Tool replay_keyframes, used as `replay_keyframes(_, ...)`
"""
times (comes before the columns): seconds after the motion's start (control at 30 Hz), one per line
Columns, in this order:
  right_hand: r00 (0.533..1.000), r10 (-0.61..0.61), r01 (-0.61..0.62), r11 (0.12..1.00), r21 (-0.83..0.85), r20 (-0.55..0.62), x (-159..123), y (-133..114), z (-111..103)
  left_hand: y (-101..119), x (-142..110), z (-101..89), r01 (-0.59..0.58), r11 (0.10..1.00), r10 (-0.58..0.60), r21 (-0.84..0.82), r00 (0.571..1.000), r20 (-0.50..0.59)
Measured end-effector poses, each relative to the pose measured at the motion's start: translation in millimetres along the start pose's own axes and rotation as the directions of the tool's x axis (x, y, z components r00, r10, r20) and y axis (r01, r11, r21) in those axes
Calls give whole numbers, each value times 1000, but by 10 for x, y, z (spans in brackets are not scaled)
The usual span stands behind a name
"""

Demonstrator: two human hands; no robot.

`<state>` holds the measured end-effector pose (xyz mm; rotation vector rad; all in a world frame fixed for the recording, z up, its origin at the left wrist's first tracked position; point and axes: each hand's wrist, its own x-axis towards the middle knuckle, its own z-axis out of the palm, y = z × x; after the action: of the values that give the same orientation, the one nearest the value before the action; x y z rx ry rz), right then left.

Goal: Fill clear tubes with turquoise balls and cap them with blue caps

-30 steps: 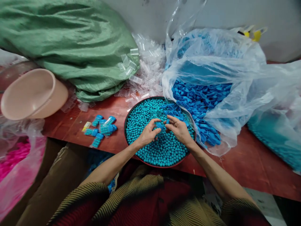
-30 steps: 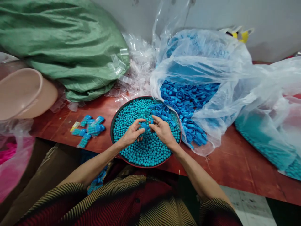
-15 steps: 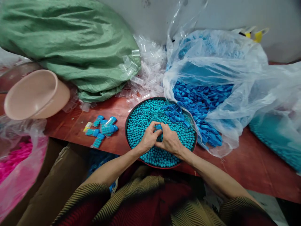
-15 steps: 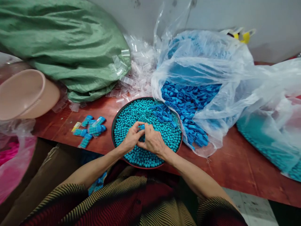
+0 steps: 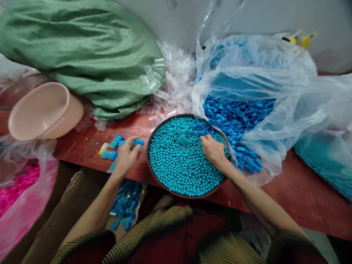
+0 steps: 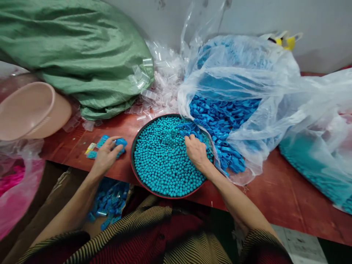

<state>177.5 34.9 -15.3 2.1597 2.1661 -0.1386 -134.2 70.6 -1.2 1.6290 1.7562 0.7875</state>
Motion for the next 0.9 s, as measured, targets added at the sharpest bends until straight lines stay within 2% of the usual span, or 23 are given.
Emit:
replay_keyframes(0.1,999,-27,31,994,-108,39,81,93,44,-120,65,-152,37,944,21,329,985,-171)
replay_keyframes(0.13,998,-42,48,992,-117,49,94,97,64,-99,61,-129,44,908,61,417,970,-234)
replay_keyframes(0.2,995,-62,70,992,-101,82,115,95,95,27,24,20,21,861,138,509,952,-272)
replay_keyframes(0.23,991,-73,82,994,-76,109,127,98,100,119,-1,135,-25,860,158,509,962,-221)
replay_keyframes(0.3,980,-108,111,994,-10,168,156,116,85,320,-41,411,-109,886,125,451,992,-6)
replay_keyframes(0.37,965,-149,145,989,34,216,184,130,42,494,-44,701,-158,898,65,409,970,233)
replay_keyframes(0.43,955,-168,167,986,25,245,197,117,-2,609,-10,957,-174,894,39,413,948,316)
replay_keyframes(0.5,955,-155,166,986,-23,254,188,83,-21,662,42,1152,-138,903,-1,407,946,323)
replay_keyframes(0.6,958,-143,160,986,-51,247,149,52,-4,679,109,1330,-57,933,-46,356,961,274)
replay_keyframes(0.73,952,-223,214,975,62,208,97,111,-12,721,156,1446,24,950,-96,311,971,217)
replay_keyframes(0.8,956,-233,221,972,87,176,84,141,-35,770,163,1492,12,959,-77,284,973,219)
replay_keyframes(0.9,972,-183,167,980,109,150,83,151,-23,850,151,1565,-44,965,-20,259,971,239)
